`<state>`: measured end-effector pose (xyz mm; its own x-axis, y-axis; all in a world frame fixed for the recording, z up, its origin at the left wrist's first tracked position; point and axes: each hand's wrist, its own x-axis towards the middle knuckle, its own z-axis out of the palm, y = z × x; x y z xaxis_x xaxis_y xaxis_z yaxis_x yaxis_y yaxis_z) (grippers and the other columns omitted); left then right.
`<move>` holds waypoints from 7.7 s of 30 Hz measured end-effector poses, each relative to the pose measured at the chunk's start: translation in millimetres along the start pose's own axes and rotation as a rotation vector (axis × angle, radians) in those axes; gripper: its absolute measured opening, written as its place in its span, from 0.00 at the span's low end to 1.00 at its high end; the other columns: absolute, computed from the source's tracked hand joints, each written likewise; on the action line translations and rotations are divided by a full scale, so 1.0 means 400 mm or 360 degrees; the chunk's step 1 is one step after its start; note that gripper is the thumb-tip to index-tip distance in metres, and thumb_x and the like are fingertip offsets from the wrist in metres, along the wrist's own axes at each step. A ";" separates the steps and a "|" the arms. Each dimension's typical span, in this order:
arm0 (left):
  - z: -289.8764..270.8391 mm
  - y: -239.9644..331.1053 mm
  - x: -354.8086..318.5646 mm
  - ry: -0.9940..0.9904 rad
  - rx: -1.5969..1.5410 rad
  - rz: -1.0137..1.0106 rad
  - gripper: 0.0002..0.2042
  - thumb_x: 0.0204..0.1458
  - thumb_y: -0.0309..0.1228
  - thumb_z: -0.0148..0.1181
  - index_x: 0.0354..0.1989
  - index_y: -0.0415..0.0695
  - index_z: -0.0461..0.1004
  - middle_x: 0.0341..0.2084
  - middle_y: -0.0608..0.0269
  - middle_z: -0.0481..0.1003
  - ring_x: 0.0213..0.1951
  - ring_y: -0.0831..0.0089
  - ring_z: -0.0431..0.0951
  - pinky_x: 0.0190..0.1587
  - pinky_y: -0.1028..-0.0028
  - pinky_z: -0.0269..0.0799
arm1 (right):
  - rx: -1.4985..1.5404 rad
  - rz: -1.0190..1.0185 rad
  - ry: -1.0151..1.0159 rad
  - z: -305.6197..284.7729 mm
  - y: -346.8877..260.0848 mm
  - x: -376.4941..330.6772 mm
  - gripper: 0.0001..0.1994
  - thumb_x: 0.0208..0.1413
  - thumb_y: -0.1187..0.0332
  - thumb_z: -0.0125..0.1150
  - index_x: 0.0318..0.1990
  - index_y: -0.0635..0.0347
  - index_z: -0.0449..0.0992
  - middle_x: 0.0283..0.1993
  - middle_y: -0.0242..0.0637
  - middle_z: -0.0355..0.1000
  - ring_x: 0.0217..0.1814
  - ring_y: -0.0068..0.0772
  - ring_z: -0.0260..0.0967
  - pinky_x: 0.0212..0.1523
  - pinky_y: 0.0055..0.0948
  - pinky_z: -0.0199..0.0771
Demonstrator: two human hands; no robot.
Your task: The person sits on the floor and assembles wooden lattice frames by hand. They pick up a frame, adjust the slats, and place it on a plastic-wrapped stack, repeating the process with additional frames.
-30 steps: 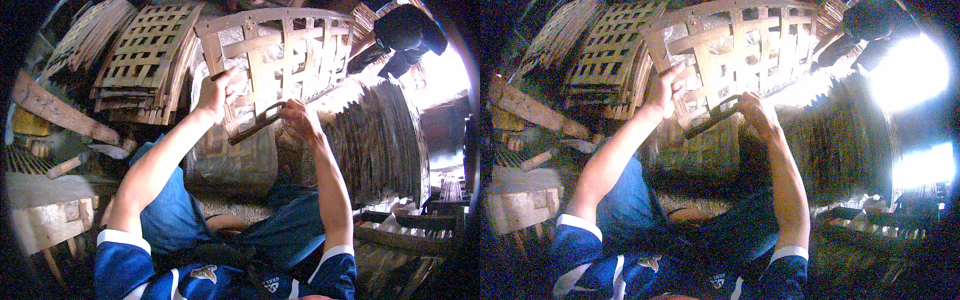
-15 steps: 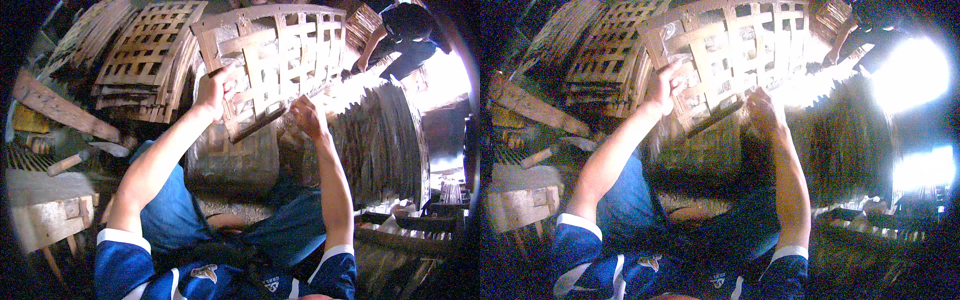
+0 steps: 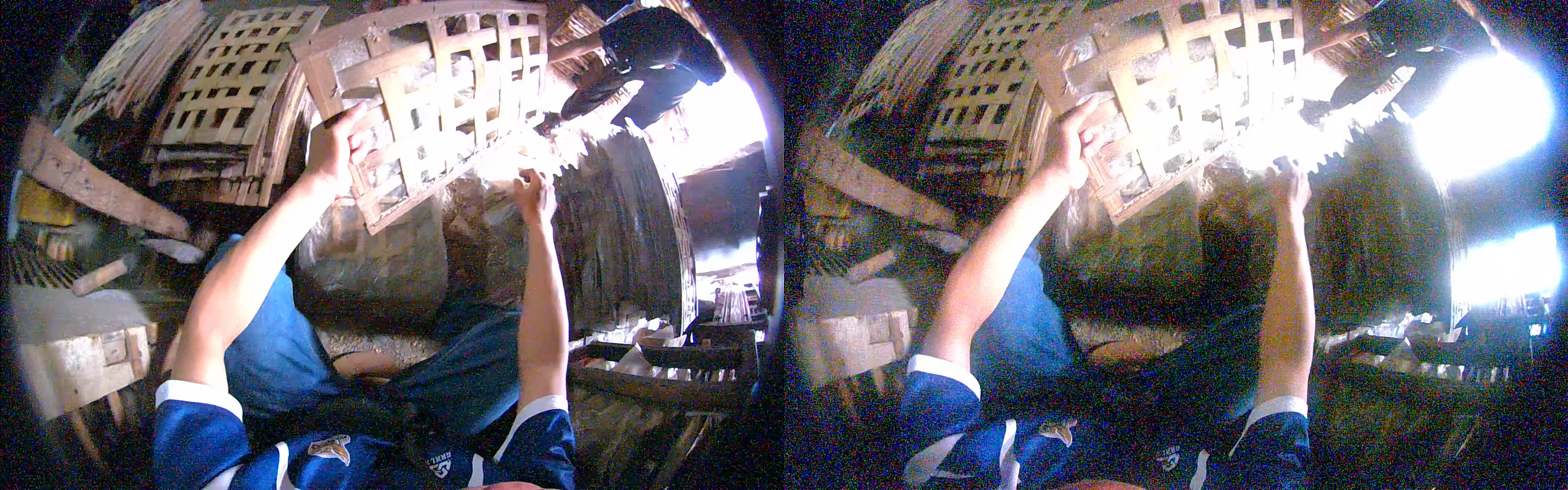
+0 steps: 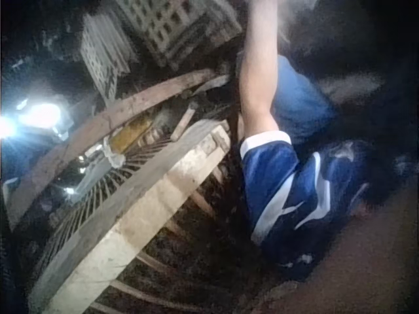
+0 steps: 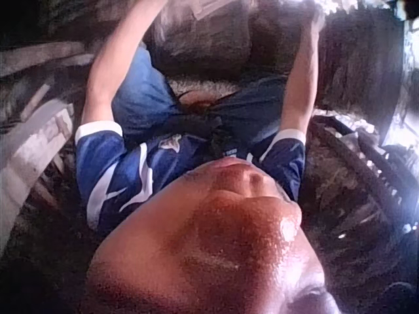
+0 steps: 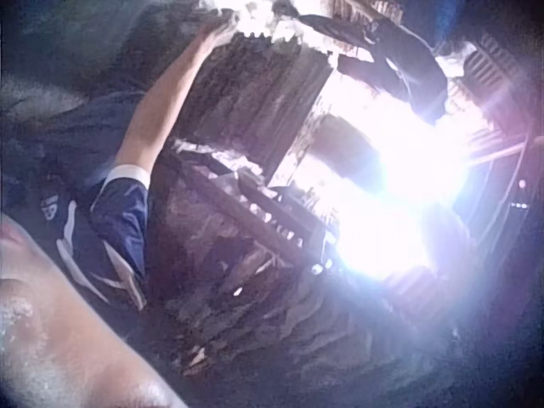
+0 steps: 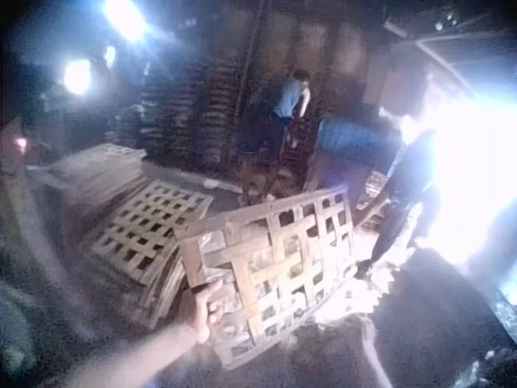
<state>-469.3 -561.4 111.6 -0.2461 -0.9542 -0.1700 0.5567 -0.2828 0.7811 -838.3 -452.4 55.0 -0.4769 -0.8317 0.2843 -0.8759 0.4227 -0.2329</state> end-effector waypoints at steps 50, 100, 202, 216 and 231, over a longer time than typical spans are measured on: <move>0.053 0.020 -0.035 -0.0105 0.0098 0.0041 0.10 0.51 0.38 0.63 0.32 0.50 0.67 0.16 0.77 0.57 0.17 0.87 0.57 0.15 0.83 0.47 | -0.0104 -0.0079 0.0159 -0.031 0.220 0.042 0.11 0.55 0.60 0.58 0.31 0.58 0.78 0.30 0.43 0.75 0.33 0.43 0.73 0.35 0.38 0.71; 0.001 0.045 0.005 -0.0190 0.0253 -0.0036 0.11 0.53 0.40 0.61 0.26 0.53 0.65 0.13 0.79 0.55 0.14 0.86 0.55 0.17 0.83 0.51 | 0.0547 -0.0062 -0.0229 0.070 -0.006 0.131 0.22 0.61 0.50 0.52 0.29 0.62 0.77 0.22 0.38 0.73 0.25 0.26 0.69 0.28 0.32 0.68; -0.002 -0.016 0.023 -0.0130 0.0075 -0.0088 0.11 0.52 0.38 0.63 0.33 0.45 0.70 0.17 0.77 0.61 0.17 0.87 0.59 0.16 0.83 0.51 | 0.0466 -0.0195 -0.0267 0.111 -0.181 0.058 0.10 0.51 0.63 0.61 0.34 0.60 0.77 0.31 0.40 0.76 0.34 0.40 0.74 0.37 0.35 0.73; 0.002 -0.013 0.030 -0.0023 -0.0002 -0.0101 0.08 0.54 0.35 0.60 0.33 0.46 0.70 0.19 0.76 0.63 0.18 0.88 0.59 0.16 0.84 0.52 | 0.0418 -0.0392 -0.0316 0.070 -0.220 0.038 0.13 0.50 0.57 0.64 0.34 0.58 0.77 0.35 0.42 0.76 0.39 0.44 0.75 0.42 0.38 0.73; 0.014 -0.016 0.049 0.0067 0.0034 -0.0090 0.08 0.54 0.35 0.60 0.35 0.44 0.72 0.18 0.76 0.62 0.18 0.87 0.59 0.16 0.84 0.53 | 0.0947 -0.0255 -0.0295 0.125 -0.092 0.075 0.07 0.52 0.67 0.60 0.33 0.62 0.73 0.29 0.45 0.75 0.31 0.41 0.74 0.34 0.36 0.72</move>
<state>-482.1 -577.7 106.8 -0.2429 -0.9402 -0.2388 0.5259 -0.3345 0.7820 -816.7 -510.7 25.7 -0.2762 -0.9389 0.2054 -0.7193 0.0602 -0.6921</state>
